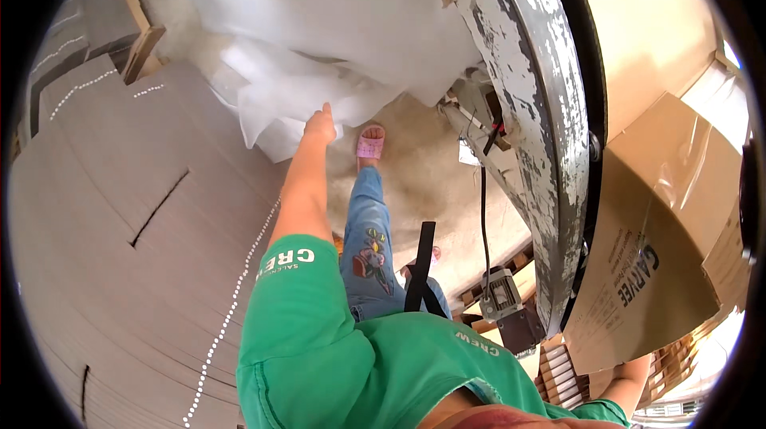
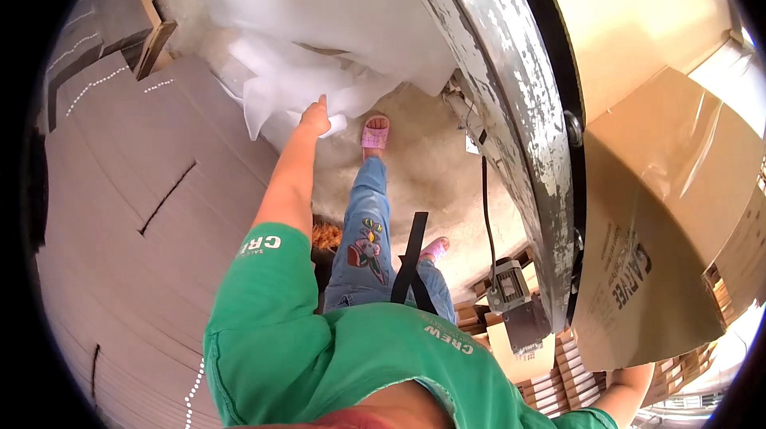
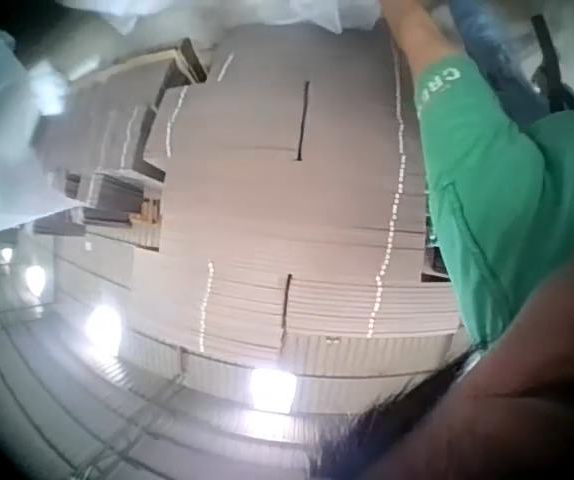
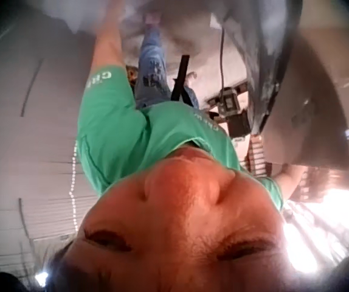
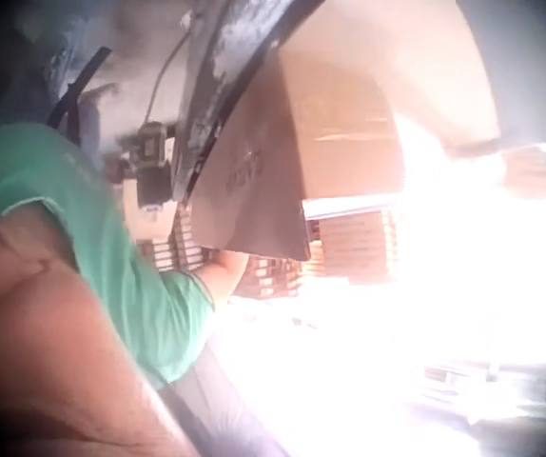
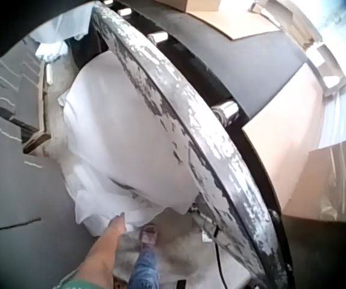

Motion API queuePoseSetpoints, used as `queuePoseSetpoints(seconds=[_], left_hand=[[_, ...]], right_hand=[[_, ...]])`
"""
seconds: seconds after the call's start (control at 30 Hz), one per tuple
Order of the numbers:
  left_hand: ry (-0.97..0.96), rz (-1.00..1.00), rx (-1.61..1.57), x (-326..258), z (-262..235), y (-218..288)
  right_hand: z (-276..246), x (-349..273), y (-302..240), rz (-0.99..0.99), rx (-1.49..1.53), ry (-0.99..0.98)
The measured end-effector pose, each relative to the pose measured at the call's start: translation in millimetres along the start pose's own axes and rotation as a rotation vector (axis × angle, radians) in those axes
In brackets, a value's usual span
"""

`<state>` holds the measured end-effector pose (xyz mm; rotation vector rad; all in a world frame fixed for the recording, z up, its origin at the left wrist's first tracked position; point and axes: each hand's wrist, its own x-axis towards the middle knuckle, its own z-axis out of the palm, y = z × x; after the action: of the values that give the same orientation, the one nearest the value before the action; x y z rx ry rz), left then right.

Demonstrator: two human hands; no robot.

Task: The person packs wooden panels into cardboard boxes by lining the boxes with protective foam sheets, placing wooden panels from a stack into the boxes, wrapping the panels in the foam, and folding cardboard packaging.

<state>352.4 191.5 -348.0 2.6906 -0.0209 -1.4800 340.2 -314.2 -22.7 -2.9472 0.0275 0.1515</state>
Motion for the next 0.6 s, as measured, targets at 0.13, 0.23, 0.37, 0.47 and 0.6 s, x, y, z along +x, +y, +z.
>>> queuePoseSetpoints(seconds=[0.13, 0.23, 0.37, 0.47, 0.6], left_hand=[[-0.181, 0.274, 0.248, -42, 10, 89], [-0.226, 0.517, 0.218, -128, 22, 122], [-0.216, 0.641, 0.079, -253, 38, 140], [-0.339, 0.827, 0.086, -334, 32, 159], [-0.323, 1.026, 0.242, -441, -4, 168]], right_hand=[[-41, -17, -11, 0.048, 0.001, 0.026], [-61, -36, -17, 0.050, 0.059, 0.027], [-77, -91, 58, 0.127, 0.250, -0.066], [-110, -109, 108, 0.176, 0.563, -0.116], [-260, -156, -9, 0.105, 0.257, 0.371]])
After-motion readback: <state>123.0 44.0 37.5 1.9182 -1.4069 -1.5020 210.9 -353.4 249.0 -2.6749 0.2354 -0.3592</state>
